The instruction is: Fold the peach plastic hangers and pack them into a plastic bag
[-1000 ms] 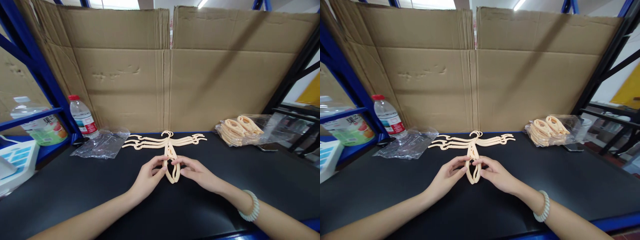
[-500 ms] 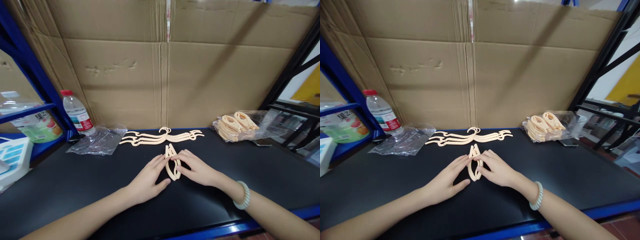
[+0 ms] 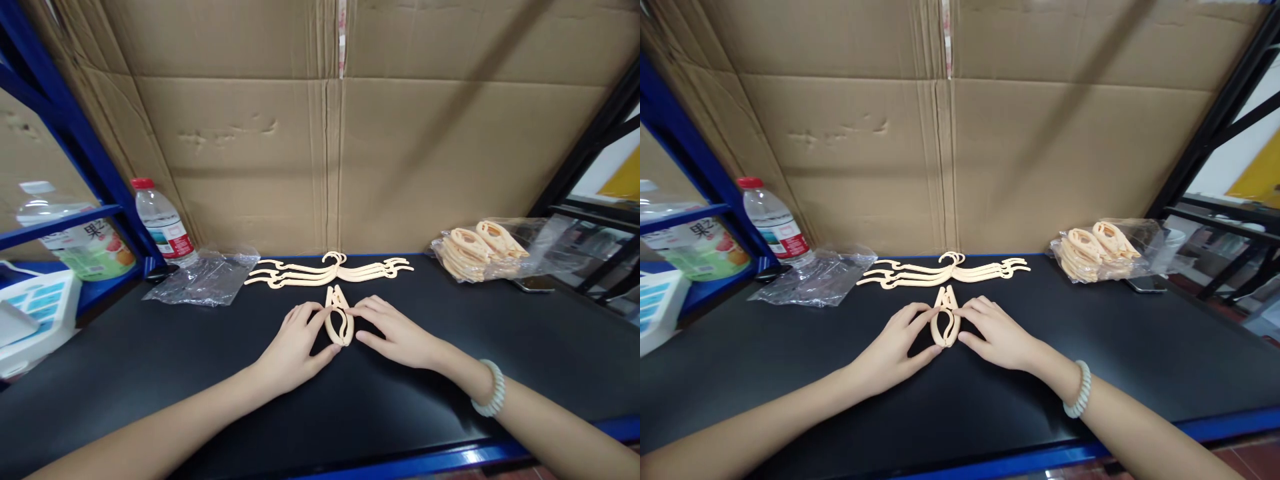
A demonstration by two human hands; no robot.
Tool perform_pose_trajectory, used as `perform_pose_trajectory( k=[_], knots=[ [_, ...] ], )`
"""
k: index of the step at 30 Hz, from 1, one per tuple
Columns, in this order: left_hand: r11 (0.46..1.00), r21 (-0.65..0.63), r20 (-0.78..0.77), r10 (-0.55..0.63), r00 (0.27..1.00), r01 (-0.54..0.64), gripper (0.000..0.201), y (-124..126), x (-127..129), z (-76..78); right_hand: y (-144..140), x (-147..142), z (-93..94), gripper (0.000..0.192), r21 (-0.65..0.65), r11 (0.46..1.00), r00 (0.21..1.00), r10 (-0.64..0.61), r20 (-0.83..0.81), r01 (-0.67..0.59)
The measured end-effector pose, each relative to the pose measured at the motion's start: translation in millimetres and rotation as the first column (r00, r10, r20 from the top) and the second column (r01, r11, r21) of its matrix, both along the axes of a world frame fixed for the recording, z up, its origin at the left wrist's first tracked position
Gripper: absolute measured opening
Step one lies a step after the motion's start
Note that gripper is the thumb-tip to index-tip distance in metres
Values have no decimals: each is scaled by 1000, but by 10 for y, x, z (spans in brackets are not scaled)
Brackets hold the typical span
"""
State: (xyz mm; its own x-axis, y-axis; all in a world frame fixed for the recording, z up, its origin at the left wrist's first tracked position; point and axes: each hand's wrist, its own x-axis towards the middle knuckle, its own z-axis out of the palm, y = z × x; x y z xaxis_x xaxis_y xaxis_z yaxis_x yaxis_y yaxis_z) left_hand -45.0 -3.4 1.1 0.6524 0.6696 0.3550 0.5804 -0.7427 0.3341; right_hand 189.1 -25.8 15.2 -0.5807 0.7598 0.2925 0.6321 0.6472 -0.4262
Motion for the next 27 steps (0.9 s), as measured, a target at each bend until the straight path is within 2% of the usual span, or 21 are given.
perform_pose_trajectory(
  k=[8,13,19,27],
  knots=[
    [1000,-12,12,3,1000,-3,60,33,0,27,51,33,-33,32,4,1000,995,28,-95,-28],
    [997,-36,24,-64,998,65,66,73,-26,60,104,76,-46,30,16,999,989,44,-138,-42],
    [992,-54,72,-109,991,113,49,127,-65,87,109,73,-68,30,15,999,990,41,-137,-39],
    [994,-56,67,-94,993,98,35,130,-77,117,93,64,-84,30,-2,998,989,56,-137,-57]
  ],
)
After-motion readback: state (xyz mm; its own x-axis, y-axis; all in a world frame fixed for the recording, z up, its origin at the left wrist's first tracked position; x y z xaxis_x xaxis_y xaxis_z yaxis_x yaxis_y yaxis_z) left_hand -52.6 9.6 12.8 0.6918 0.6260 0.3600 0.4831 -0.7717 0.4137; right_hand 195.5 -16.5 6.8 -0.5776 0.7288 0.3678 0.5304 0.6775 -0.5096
